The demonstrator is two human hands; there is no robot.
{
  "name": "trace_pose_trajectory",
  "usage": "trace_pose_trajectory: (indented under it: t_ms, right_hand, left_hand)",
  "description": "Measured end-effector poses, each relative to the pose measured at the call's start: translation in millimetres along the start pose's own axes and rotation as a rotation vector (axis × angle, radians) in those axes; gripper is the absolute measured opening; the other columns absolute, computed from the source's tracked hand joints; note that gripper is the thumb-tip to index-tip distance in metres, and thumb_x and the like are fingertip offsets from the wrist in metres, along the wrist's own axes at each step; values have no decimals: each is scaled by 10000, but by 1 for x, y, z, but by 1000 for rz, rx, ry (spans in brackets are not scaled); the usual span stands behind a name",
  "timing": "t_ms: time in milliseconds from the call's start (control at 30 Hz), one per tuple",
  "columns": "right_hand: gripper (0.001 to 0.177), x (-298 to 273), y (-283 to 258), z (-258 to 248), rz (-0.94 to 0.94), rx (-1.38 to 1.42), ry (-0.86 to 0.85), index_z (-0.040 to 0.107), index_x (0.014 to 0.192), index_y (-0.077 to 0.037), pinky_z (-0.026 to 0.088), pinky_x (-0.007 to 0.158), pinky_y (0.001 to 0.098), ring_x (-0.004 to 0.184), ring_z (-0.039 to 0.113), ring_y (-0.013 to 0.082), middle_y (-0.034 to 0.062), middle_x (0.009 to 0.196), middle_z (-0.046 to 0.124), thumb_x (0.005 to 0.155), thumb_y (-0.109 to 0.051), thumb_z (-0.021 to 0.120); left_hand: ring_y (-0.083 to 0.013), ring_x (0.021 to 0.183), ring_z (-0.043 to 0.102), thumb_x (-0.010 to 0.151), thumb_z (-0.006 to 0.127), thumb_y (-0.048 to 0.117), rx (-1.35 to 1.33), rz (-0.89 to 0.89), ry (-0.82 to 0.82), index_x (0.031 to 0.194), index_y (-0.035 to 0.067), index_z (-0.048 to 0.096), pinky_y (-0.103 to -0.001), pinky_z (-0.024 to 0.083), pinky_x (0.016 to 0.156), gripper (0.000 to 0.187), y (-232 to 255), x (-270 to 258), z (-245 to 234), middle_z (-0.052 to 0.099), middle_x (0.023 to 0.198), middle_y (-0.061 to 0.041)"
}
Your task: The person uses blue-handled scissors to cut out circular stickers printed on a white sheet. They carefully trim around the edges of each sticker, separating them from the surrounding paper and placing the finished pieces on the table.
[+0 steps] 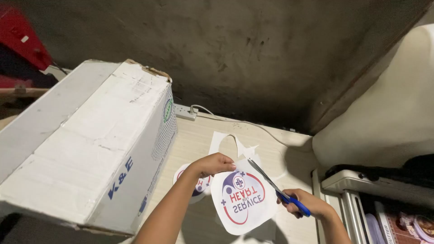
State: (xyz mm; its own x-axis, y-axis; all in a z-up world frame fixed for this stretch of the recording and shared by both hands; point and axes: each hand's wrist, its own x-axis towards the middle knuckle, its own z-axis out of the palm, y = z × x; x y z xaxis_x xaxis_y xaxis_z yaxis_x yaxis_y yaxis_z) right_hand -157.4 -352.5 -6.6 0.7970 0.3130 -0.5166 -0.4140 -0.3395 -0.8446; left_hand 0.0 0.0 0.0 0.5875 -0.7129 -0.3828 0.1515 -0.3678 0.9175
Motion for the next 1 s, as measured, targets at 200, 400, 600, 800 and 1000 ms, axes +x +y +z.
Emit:
trace_pose_trajectory:
  t_ms: [200, 400, 600, 800, 1000]
  right_hand:
    - [880, 3, -1, -10, -23, -40, -18, 730, 1012, 9, 429, 399, 266, 438, 559, 130, -11, 542, 530, 456, -647, 921]
    - [794, 0, 0, -16, -6, -92, 2, 760, 982, -22, 414, 390, 259, 428, 553, 124, -11, 545, 564, 454, -584, 953]
    - [703, 1, 13, -35, 26, -109, -45, 756, 1001, -25, 401, 391, 257, 436, 542, 116, -15, 547, 575, 523, -489, 978]
    - [690, 0, 16, -43, 33, -155, -8, 763, 997, -31, 405, 389, 252, 423, 548, 112, -14, 532, 581, 531, -502, 957]
    - [770, -2, -1, -40, 3, -107, -21, 761, 1002, -6, 393, 392, 261, 418, 539, 119, -12, 518, 560, 501, -553, 967]
  left_hand:
    - [-77, 662, 666, 968, 689, 244, 22, -36, 11, 1106, 27, 765, -254, 531, 557, 269, -4, 8, 8, 766, 852, -55]
    - [-81, 678, 699, 957, 688, 233, -25, -46, -17, 1108, 21, 761, -249, 556, 574, 270, 2, 9, 11, 780, 858, -56]
    - [-68, 698, 687, 958, 702, 246, -22, -30, -26, 1107, 23, 769, -236, 551, 597, 276, 5, 10, 17, 780, 881, -47]
    - [-72, 700, 703, 935, 720, 248, 1, -40, -4, 1102, 26, 772, -233, 558, 596, 282, 11, 15, 17, 790, 881, -54]
    - [-91, 647, 684, 937, 707, 243, 72, -53, 3, 1080, 34, 776, -252, 535, 542, 263, 29, 13, 8, 781, 842, -67]
